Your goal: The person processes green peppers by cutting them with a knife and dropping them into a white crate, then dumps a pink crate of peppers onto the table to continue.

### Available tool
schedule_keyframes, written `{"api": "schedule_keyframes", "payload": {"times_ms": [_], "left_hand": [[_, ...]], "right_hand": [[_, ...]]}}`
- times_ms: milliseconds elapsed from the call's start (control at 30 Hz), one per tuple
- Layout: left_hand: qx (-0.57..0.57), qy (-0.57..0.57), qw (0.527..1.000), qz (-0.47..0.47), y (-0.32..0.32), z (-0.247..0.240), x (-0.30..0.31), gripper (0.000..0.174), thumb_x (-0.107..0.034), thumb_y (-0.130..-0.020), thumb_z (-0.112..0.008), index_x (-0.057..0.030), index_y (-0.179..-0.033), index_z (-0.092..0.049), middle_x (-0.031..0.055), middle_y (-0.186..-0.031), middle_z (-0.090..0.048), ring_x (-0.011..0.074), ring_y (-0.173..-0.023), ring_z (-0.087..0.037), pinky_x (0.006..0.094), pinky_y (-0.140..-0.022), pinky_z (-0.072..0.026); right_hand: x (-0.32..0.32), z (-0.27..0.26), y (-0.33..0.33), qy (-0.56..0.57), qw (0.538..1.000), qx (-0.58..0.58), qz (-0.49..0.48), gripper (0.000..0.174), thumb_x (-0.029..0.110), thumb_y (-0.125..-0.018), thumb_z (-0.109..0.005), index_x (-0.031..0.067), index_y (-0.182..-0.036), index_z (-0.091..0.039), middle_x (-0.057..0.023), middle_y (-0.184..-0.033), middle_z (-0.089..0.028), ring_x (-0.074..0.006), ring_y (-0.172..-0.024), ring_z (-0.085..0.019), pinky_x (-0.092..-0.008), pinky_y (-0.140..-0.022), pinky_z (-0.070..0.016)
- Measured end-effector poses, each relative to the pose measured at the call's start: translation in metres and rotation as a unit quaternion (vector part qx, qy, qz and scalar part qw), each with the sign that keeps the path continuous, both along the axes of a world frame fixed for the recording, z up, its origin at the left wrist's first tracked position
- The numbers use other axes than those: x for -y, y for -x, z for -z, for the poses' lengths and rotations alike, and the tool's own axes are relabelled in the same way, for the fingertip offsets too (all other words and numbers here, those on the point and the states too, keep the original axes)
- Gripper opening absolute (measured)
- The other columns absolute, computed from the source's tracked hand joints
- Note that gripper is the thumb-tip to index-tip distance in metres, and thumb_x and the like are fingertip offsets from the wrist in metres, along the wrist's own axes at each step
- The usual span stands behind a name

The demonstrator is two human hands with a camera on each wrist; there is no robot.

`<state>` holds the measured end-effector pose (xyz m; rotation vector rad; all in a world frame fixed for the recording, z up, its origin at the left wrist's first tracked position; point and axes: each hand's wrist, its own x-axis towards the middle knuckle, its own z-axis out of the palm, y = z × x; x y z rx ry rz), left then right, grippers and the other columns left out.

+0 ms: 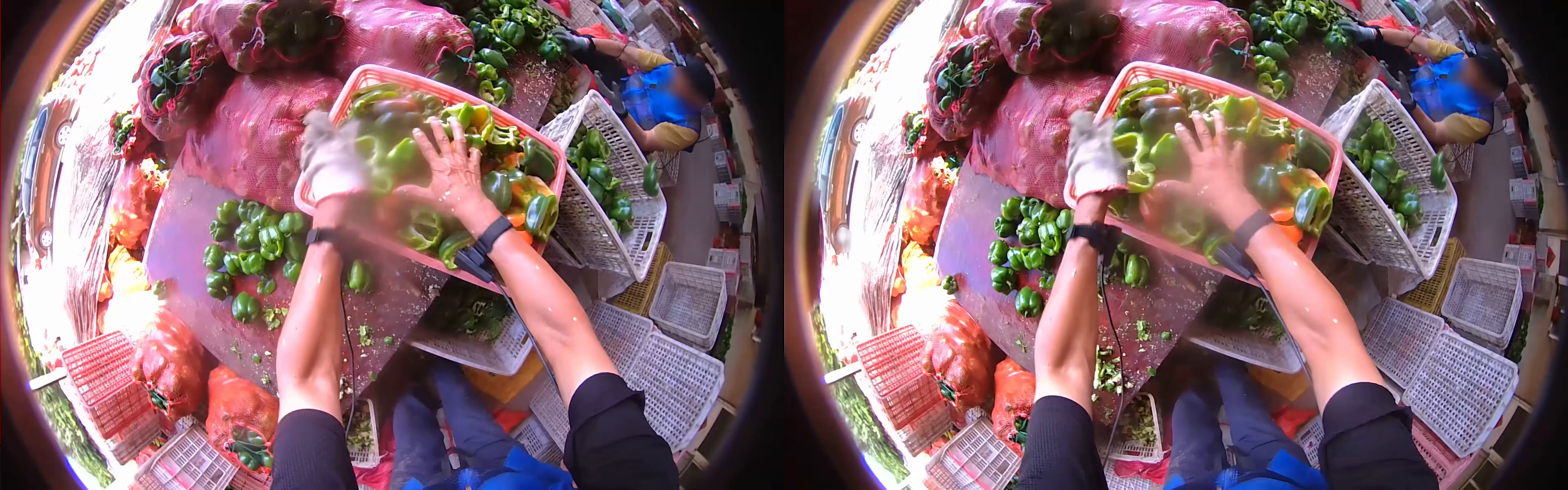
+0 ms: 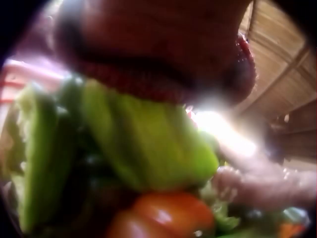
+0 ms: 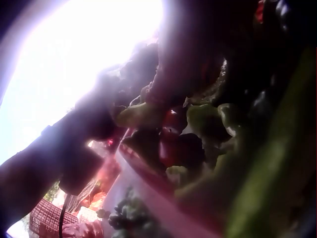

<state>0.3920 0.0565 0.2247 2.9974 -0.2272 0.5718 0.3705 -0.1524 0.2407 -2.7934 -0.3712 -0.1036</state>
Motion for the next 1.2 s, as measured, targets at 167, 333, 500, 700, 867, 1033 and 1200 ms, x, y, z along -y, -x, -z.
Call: {"api": "schedule_keyframes", "payload": {"times_ms": [167, 333, 500, 700, 867, 1033, 1200], "left_hand": [[-0.089, 0.026, 0.995, -0.037, -0.019, 0.0, 0.019, 0.056, -0.044, -0.088, -0.061, -0.0243, -0.14, -0.054, 0.0021, -0.145, -0.052, 0.0277, -0.143, -0.036, 0.06, -0.114, -0.028], [-0.101, -0.04, 0.993, -0.05, -0.021, 0.012, 0.025, 0.053, -0.046, -0.096, -0.057, -0.0218, -0.142, -0.05, -0.0029, -0.146, -0.048, 0.0257, -0.14, -0.036, 0.0624, -0.112, -0.0262], [-0.016, -0.078, 0.997, -0.017, -0.028, 0.028, 0.024, 0.051, -0.05, -0.094, -0.059, -0.0191, -0.134, -0.054, 0.0014, -0.13, -0.055, 0.0247, -0.129, -0.047, 0.0632, -0.103, -0.0337], [-0.046, -0.041, 0.997, 0.049, -0.037, 0.037, 0.021, 0.044, -0.034, -0.093, -0.055, -0.0143, -0.132, -0.057, 0.0078, -0.144, -0.049, 0.0295, -0.142, -0.037, 0.0611, -0.115, -0.0214], [-0.096, -0.063, 0.992, 0.043, -0.041, 0.028, 0.02, 0.051, -0.049, -0.097, -0.051, -0.0172, -0.135, -0.061, 0.0043, -0.151, -0.049, 0.0288, -0.144, -0.036, 0.0616, -0.116, -0.0215], [-0.126, -0.108, 0.98, 0.109, 0.008, -0.015, 0.055, 0.065, -0.049, -0.087, -0.057, -0.0264, -0.147, -0.051, 0.0026, -0.156, -0.045, 0.0322, -0.148, -0.032, 0.0561, -0.117, -0.0262], [-0.23, 0.025, 0.952, 0.202, 0.037, -0.084, 0.132, 0.047, -0.035, -0.086, -0.063, -0.0166, -0.13, -0.064, 0.0033, -0.144, -0.053, 0.031, -0.135, -0.042, 0.053, -0.103, -0.0356]], "right_hand": [[-0.018, 0.013, -0.01, 0.017, 0.996, -0.087, 0.006, 0.116, 0.067, -0.065, -0.08, 0.0233, -0.159, -0.028, -0.0187, -0.168, -0.009, -0.0474, -0.152, 0.009, -0.0634, -0.121, -0.0191], [-0.018, 0.036, -0.013, -0.024, 0.997, -0.08, 0.008, 0.111, 0.069, -0.062, -0.081, 0.0216, -0.154, -0.041, -0.0183, -0.167, -0.012, -0.0491, -0.152, 0.005, -0.0643, -0.118, -0.0248], [-0.023, 0.036, -0.023, -0.001, 0.99, -0.141, 0.021, 0.116, 0.068, -0.056, -0.083, 0.0229, -0.153, -0.04, -0.0181, -0.166, -0.019, -0.0511, -0.151, 0.0, -0.0704, -0.111, -0.0307], [-0.023, 0.033, -0.029, 0.002, 0.988, -0.152, 0.04, 0.121, 0.063, -0.054, -0.088, 0.0153, -0.154, -0.037, -0.0186, -0.164, -0.019, -0.05, -0.152, -0.003, -0.0668, -0.111, -0.0358], [0.031, -0.031, 0.017, -0.103, 0.991, -0.073, -0.039, 0.088, 0.043, -0.074, -0.08, 0.0046, -0.146, -0.047, -0.022, -0.157, -0.037, -0.0401, -0.142, -0.04, -0.0492, -0.113, -0.0412], [0.151, -0.056, 0.078, -0.002, 0.989, 0.049, 0.142, 0.1, 0.063, -0.075, -0.078, 0.0082, -0.151, -0.043, -0.0273, -0.156, -0.035, -0.0432, -0.145, -0.035, -0.0495, -0.119, -0.0314], [0.11, 0.002, 0.098, 0.015, 0.986, -0.05, 0.157, 0.105, 0.076, -0.066, -0.074, 0.0198, -0.15, -0.047, -0.0259, -0.159, -0.029, -0.045, -0.147, -0.026, -0.0658, -0.118, -0.0145]]}}
